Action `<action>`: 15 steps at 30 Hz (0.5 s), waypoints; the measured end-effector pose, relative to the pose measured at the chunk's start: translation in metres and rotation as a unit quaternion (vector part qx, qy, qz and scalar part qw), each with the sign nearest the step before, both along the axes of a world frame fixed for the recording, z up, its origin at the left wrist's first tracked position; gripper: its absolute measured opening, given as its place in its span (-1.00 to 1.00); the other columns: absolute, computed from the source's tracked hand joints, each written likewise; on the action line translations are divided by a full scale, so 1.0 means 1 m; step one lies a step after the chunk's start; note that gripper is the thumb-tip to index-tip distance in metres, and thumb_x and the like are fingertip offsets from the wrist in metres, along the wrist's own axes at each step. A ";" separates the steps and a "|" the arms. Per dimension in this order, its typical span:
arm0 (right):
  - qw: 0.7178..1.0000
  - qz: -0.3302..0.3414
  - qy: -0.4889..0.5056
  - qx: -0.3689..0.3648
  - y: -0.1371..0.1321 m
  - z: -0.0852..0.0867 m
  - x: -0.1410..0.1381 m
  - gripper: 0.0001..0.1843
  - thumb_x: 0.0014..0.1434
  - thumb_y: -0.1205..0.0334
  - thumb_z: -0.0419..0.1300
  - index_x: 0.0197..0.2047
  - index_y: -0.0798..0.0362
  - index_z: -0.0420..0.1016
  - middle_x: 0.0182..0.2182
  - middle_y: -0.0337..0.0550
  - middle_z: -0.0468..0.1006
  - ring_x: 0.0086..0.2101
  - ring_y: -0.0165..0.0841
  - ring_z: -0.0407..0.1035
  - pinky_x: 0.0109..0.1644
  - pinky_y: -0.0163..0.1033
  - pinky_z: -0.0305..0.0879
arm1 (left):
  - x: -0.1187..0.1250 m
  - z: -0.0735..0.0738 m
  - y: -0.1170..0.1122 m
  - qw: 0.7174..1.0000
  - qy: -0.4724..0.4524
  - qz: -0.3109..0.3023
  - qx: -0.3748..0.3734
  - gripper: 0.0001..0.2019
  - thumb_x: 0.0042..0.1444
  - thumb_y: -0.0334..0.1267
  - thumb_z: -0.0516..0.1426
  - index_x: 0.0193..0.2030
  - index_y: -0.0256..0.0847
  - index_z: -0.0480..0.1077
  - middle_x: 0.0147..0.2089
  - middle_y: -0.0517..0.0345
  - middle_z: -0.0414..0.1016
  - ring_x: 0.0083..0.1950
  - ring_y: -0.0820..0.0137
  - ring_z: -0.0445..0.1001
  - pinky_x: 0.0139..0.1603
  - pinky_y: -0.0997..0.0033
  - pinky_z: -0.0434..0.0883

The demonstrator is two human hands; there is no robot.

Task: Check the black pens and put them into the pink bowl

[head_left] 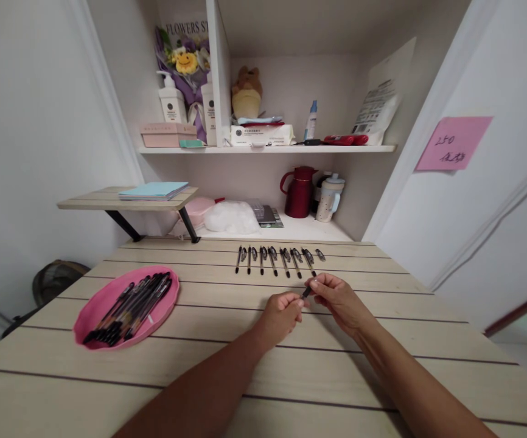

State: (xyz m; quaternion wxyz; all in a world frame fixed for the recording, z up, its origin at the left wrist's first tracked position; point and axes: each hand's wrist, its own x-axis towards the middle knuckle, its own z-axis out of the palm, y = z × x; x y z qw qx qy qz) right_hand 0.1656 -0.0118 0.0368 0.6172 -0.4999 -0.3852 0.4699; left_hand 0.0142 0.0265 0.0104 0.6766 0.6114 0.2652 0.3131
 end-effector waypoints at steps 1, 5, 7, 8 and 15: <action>1.000 0.014 0.006 0.000 0.000 0.001 0.000 -0.76 -0.18 0.12 0.35 -0.44 0.06 0.47 -0.38 -0.19 0.51 -0.47 -0.46 0.27 -0.41 -0.33 0.16 | 0.000 0.000 0.000 1.000 0.000 0.001 -0.002 -0.74 0.04 -0.15 0.01 -0.32 -0.32 0.37 -0.64 0.35 0.19 -0.76 0.68 0.01 -0.73 0.59 -0.07; 0.999 0.039 0.019 0.000 -0.001 0.001 0.000 -0.68 -0.19 0.12 0.35 -0.32 0.07 0.50 -0.37 -0.17 0.51 -0.46 -0.44 0.29 -0.37 -0.30 0.18 | -0.001 0.000 0.000 1.000 0.001 -0.007 -0.003 -0.73 0.04 -0.14 0.02 -0.30 -0.32 0.37 -0.64 0.35 0.19 -0.76 0.68 0.01 -0.73 0.59 -0.07; 1.000 0.011 -0.004 0.000 0.000 -0.001 0.000 -0.72 -0.23 0.14 0.37 -0.43 0.09 0.49 -0.49 -0.23 0.48 -0.53 -0.49 0.23 -0.42 -0.33 0.15 | -0.001 -0.001 0.000 1.000 0.006 -0.007 0.003 -0.72 0.03 -0.12 0.02 -0.31 -0.32 0.37 -0.64 0.35 0.19 -0.76 0.68 0.02 -0.73 0.60 -0.06; 1.000 0.000 -0.014 -0.001 0.000 -0.002 0.000 -0.74 -0.23 0.14 0.37 -0.47 0.09 0.47 -0.53 -0.25 0.46 -0.55 -0.50 0.20 -0.43 -0.33 0.13 | -0.001 -0.001 0.000 1.000 0.009 -0.006 0.006 -0.71 0.03 -0.11 0.02 -0.31 -0.33 0.37 -0.64 0.34 0.19 -0.75 0.68 0.02 -0.73 0.60 -0.05; 0.999 0.039 0.027 0.008 -0.001 -0.002 -0.001 -0.73 -0.14 0.13 0.32 -0.34 0.07 0.50 -0.33 -0.15 0.51 -0.44 -0.44 0.29 -0.37 -0.30 0.18 | 0.000 -0.001 0.000 1.000 0.013 -0.005 0.000 -0.68 0.02 -0.07 0.03 -0.30 -0.33 0.38 -0.64 0.34 0.19 -0.74 0.68 0.00 -0.72 0.60 -0.05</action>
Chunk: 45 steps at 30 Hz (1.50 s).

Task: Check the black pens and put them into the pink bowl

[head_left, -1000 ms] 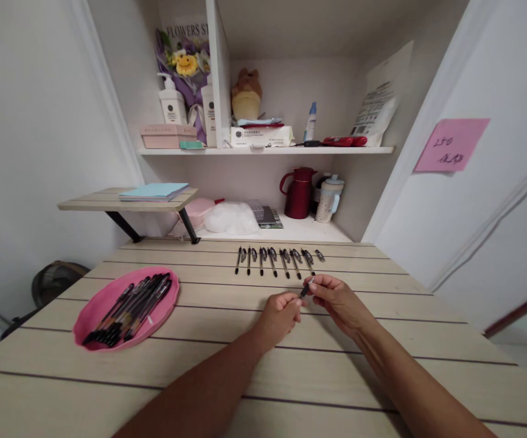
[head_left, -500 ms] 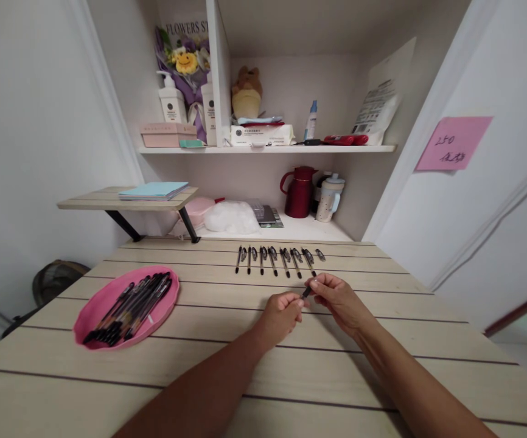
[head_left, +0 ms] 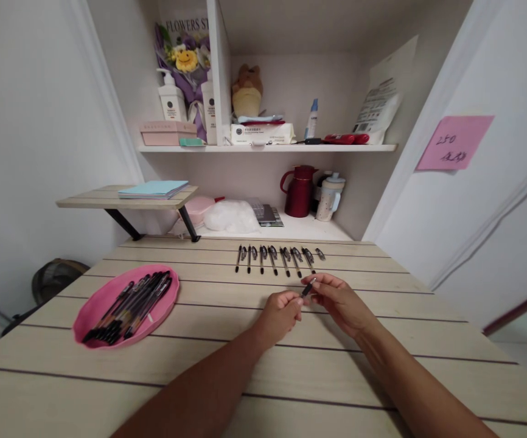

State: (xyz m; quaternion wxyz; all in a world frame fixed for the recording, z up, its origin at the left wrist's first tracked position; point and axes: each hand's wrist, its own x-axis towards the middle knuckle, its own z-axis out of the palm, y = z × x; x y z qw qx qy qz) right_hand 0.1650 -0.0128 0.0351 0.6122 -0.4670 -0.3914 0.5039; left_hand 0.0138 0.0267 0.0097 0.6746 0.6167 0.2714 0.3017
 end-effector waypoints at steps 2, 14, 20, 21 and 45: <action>1.000 -0.027 -0.010 -0.001 0.001 -0.001 0.000 -0.78 -0.18 0.16 0.35 -0.44 0.08 0.48 -0.39 -0.17 0.51 -0.49 -0.48 0.26 -0.40 -0.32 0.17 | 0.000 0.001 -0.001 1.000 0.001 0.002 0.000 -0.68 0.02 -0.07 0.04 -0.30 -0.33 0.38 -0.64 0.34 0.19 -0.74 0.68 0.00 -0.72 0.59 -0.06; 1.000 -0.019 -0.018 -0.004 0.005 -0.006 0.001 -0.78 -0.16 0.14 0.34 -0.45 0.08 0.46 -0.50 -0.22 0.48 -0.54 -0.50 0.22 -0.44 -0.34 0.13 | 0.001 0.000 -0.001 1.000 -0.003 0.008 -0.008 -0.71 0.03 -0.11 0.01 -0.31 -0.32 0.37 -0.63 0.33 0.19 -0.74 0.67 0.01 -0.71 0.57 -0.06; 0.981 0.082 -0.175 -0.032 0.025 0.005 0.032 -0.65 -0.11 0.05 0.27 -0.27 0.06 0.42 -0.37 -0.14 0.52 -0.41 -0.39 0.35 -0.41 -0.34 0.19 | -0.002 0.005 -0.001 0.998 -0.019 0.012 -0.055 -0.72 0.01 -0.11 0.02 -0.30 -0.32 0.36 -0.60 0.32 0.21 -0.74 0.68 0.01 -0.70 0.59 -0.08; 0.968 0.064 -0.238 -0.049 0.033 0.008 0.043 -0.62 -0.07 0.02 0.24 -0.20 0.05 0.41 -0.34 -0.13 0.53 -0.36 -0.36 0.38 -0.39 -0.33 0.21 | -0.002 0.005 -0.001 0.998 -0.023 0.015 -0.062 -0.72 0.01 -0.11 0.03 -0.31 -0.32 0.36 -0.60 0.32 0.21 -0.74 0.69 0.01 -0.71 0.59 -0.08; 0.965 -0.110 -0.237 -0.033 0.067 0.017 0.051 -0.77 -0.01 0.04 0.10 -0.45 0.03 0.27 -0.57 -0.23 0.40 -0.56 -0.44 0.28 -0.49 -0.32 0.20 | 0.001 -0.007 0.009 0.987 -0.096 0.024 -0.129 -0.62 -0.02 0.00 0.08 -0.24 -0.32 0.32 -0.59 0.33 0.24 -0.75 0.66 0.11 -0.73 0.58 0.01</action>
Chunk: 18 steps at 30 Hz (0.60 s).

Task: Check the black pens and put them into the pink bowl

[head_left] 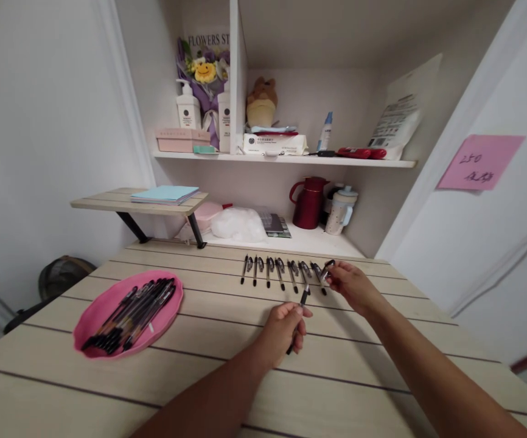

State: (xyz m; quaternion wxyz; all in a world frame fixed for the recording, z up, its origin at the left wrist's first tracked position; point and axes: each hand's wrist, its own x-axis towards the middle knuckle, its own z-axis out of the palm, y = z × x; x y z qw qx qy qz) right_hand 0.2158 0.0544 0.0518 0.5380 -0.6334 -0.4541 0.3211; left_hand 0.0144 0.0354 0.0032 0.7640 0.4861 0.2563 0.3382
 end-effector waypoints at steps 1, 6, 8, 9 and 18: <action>0.999 0.018 0.042 0.024 -0.008 0.004 -0.010 -0.75 -0.04 0.02 0.14 -0.44 0.03 0.26 -0.56 -0.24 0.40 -0.57 -0.46 0.27 -0.50 -0.33 0.20 | 0.000 0.001 -0.001 1.000 0.003 0.000 0.003 -0.62 -0.03 0.00 0.08 -0.24 -0.32 0.32 -0.59 0.33 0.24 -0.75 0.66 0.10 -0.74 0.58 0.01; 0.982 0.036 0.168 0.084 -0.029 0.017 -0.044 -0.71 -0.12 0.06 0.26 -0.42 0.05 0.29 -0.60 -0.27 0.38 -0.61 -0.51 0.20 -0.54 -0.36 0.11 | -0.003 0.006 -0.005 0.999 0.015 0.009 0.037 -0.64 -0.03 0.00 0.08 -0.29 -0.31 0.31 -0.61 0.34 0.22 -0.75 0.67 0.07 -0.74 0.60 -0.02; 0.980 0.038 0.172 0.089 -0.030 0.019 -0.050 -0.71 -0.11 0.07 0.25 -0.43 0.05 0.28 -0.62 -0.29 0.37 -0.62 -0.52 0.18 -0.55 -0.37 0.08 | -0.003 0.007 -0.007 0.998 0.017 0.014 0.051 -0.66 -0.02 -0.01 0.06 -0.30 -0.31 0.31 -0.61 0.34 0.22 -0.76 0.68 0.06 -0.75 0.60 -0.04; 0.980 0.042 0.172 0.088 -0.030 0.019 -0.051 -0.72 -0.11 0.07 0.25 -0.44 0.05 0.28 -0.62 -0.29 0.37 -0.62 -0.53 0.18 -0.55 -0.37 0.08 | -0.003 0.007 -0.007 0.998 0.019 0.017 0.056 -0.66 -0.02 -0.01 0.06 -0.31 -0.31 0.31 -0.61 0.34 0.22 -0.76 0.68 0.05 -0.75 0.61 -0.04; 0.987 0.101 0.121 0.045 -0.044 0.008 -0.065 -0.71 -0.17 0.08 0.28 -0.46 0.06 0.31 -0.71 -0.37 0.32 -0.67 -0.53 0.12 -0.60 -0.37 -0.02 | -0.003 0.007 -0.005 0.998 0.036 0.020 0.057 -0.71 -0.03 -0.09 0.05 -0.32 -0.31 0.33 -0.62 0.35 0.22 -0.77 0.69 0.00 -0.74 0.60 -0.12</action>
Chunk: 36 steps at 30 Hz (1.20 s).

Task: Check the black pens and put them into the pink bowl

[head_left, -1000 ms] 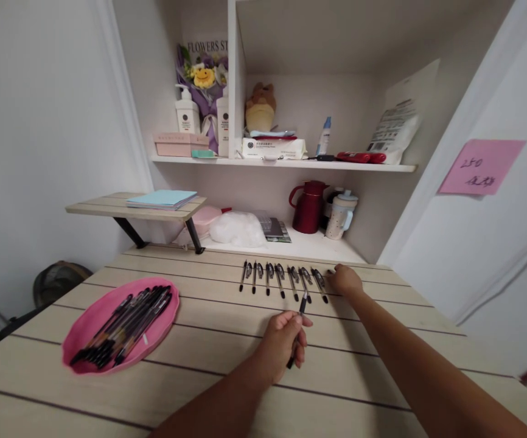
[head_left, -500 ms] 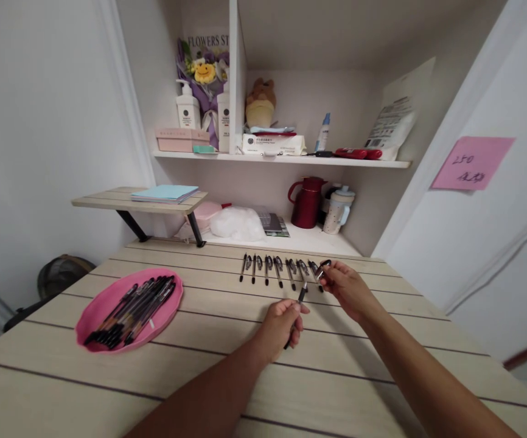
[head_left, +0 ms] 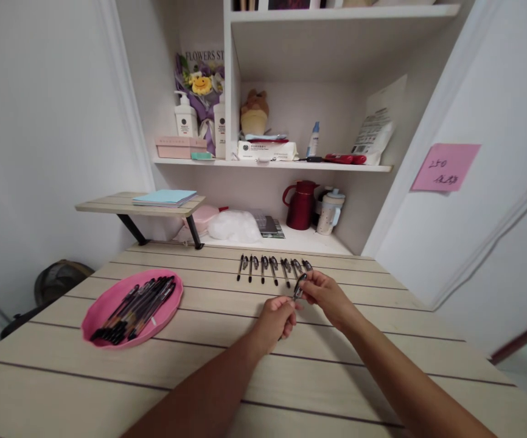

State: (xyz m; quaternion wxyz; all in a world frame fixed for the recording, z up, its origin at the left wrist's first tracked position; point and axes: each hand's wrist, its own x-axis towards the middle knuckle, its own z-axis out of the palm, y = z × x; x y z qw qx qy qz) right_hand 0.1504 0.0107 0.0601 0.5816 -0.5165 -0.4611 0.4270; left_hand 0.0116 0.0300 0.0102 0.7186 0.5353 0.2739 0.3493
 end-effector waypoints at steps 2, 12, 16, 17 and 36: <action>1.000 0.006 0.003 -0.009 -0.003 -0.002 -0.002 -0.68 -0.19 0.10 0.29 -0.37 0.06 0.36 -0.69 -0.38 0.30 -0.66 -0.53 0.14 -0.60 -0.38 -0.01 | 0.000 0.000 0.001 1.000 0.006 -0.003 -0.008 -0.74 -0.05 -0.13 0.06 -0.33 -0.31 0.34 -0.62 0.34 0.23 -0.77 0.69 0.00 -0.74 0.59 -0.15; 1.000 0.000 0.008 -0.004 -0.009 -0.012 -0.008 -0.61 -0.21 0.03 0.29 -0.31 0.06 0.38 -0.71 -0.39 0.29 -0.67 -0.52 0.12 -0.59 -0.36 -0.01 | 0.001 -0.003 0.001 1.000 0.020 0.002 -0.010 -0.72 -0.10 -0.11 0.10 -0.35 -0.32 0.37 -0.64 0.35 0.20 -0.76 0.70 -0.04 -0.72 0.60 -0.17; 1.000 -0.003 0.017 -0.012 -0.010 -0.016 -0.009 -0.59 -0.19 0.03 0.28 -0.29 0.07 0.37 -0.69 -0.37 0.31 -0.65 -0.51 0.15 -0.57 -0.36 0.00 | 0.002 -0.001 0.000 1.000 0.031 0.001 0.000 -0.76 -0.07 -0.15 0.07 -0.36 -0.31 0.37 -0.64 0.35 0.20 -0.76 0.70 -0.05 -0.73 0.60 -0.17; 1.000 -0.002 0.019 -0.012 -0.010 -0.017 -0.009 -0.59 -0.18 0.03 0.28 -0.28 0.07 0.37 -0.68 -0.36 0.31 -0.64 -0.51 0.15 -0.57 -0.37 0.01 | 0.002 -0.001 0.000 0.999 0.035 0.003 0.001 -0.76 -0.07 -0.16 0.06 -0.36 -0.31 0.37 -0.65 0.35 0.20 -0.76 0.70 -0.05 -0.73 0.60 -0.16; 0.987 -0.159 -0.002 0.002 -0.005 -0.062 0.025 -0.63 -0.02 -0.14 0.08 -0.40 0.01 0.39 -0.61 -0.26 0.33 -0.65 -0.44 0.14 -0.61 -0.30 0.02 | -0.002 0.019 -0.001 0.986 0.109 0.087 0.094 -0.80 0.02 -0.20 -0.03 -0.31 -0.24 0.32 -0.60 0.26 0.28 -0.63 0.56 0.22 -0.62 0.58 0.10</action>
